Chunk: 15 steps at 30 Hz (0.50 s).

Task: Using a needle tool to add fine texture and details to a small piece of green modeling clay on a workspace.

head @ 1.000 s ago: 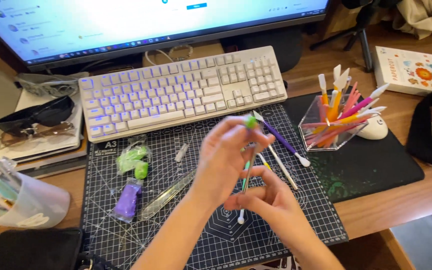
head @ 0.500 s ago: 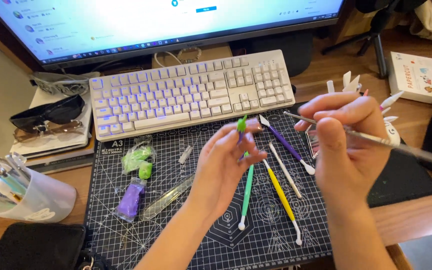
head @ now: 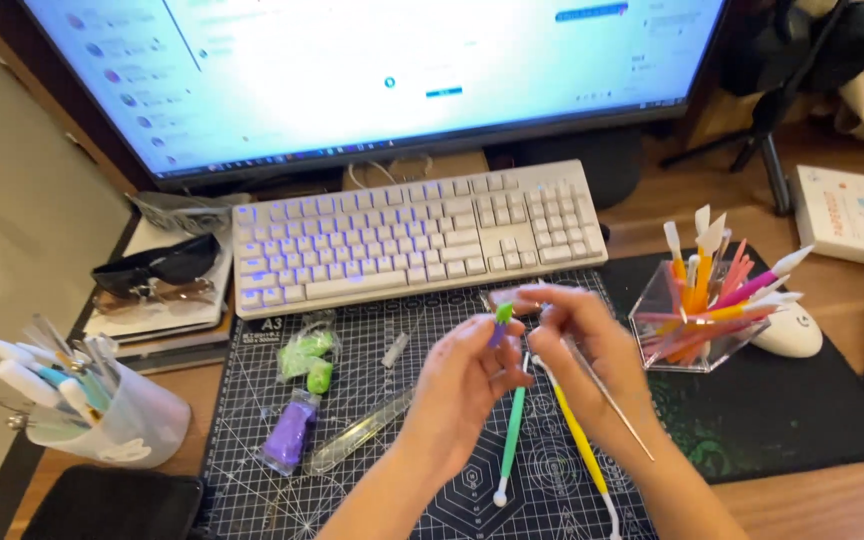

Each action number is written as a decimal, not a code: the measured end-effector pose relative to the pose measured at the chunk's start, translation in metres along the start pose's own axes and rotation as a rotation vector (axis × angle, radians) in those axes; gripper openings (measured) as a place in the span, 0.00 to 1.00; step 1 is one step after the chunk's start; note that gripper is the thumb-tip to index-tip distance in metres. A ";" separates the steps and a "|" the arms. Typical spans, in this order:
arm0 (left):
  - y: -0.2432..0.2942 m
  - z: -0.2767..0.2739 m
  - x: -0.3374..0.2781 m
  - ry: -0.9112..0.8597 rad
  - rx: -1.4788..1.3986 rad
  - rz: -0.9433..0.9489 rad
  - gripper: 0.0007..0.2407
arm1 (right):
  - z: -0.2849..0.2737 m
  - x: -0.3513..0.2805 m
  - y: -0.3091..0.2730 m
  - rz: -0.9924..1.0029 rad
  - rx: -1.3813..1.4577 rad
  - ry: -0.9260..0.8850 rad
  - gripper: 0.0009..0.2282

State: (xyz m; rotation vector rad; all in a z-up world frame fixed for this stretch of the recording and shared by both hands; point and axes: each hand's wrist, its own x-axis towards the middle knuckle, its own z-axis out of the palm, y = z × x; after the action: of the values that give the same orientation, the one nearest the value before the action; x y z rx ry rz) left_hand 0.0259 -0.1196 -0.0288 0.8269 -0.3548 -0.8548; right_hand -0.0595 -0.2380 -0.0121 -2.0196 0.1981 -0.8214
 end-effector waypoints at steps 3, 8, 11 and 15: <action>0.005 0.011 -0.007 0.083 -0.010 -0.056 0.11 | 0.004 -0.008 0.007 0.082 0.097 -0.037 0.16; -0.002 0.011 -0.011 -0.010 -0.016 -0.045 0.11 | 0.005 -0.009 0.009 0.013 0.232 -0.052 0.11; -0.003 0.012 -0.012 -0.025 -0.030 -0.059 0.11 | 0.004 -0.009 0.011 0.030 0.293 -0.057 0.08; -0.005 0.007 -0.011 -0.048 -0.009 -0.080 0.12 | 0.002 -0.006 0.013 -0.028 0.477 -0.102 0.03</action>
State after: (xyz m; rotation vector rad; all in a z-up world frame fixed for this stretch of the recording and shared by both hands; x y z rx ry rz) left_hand 0.0125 -0.1167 -0.0281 0.8176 -0.3616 -0.9518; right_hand -0.0609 -0.2417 -0.0263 -1.6098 -0.0803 -0.7013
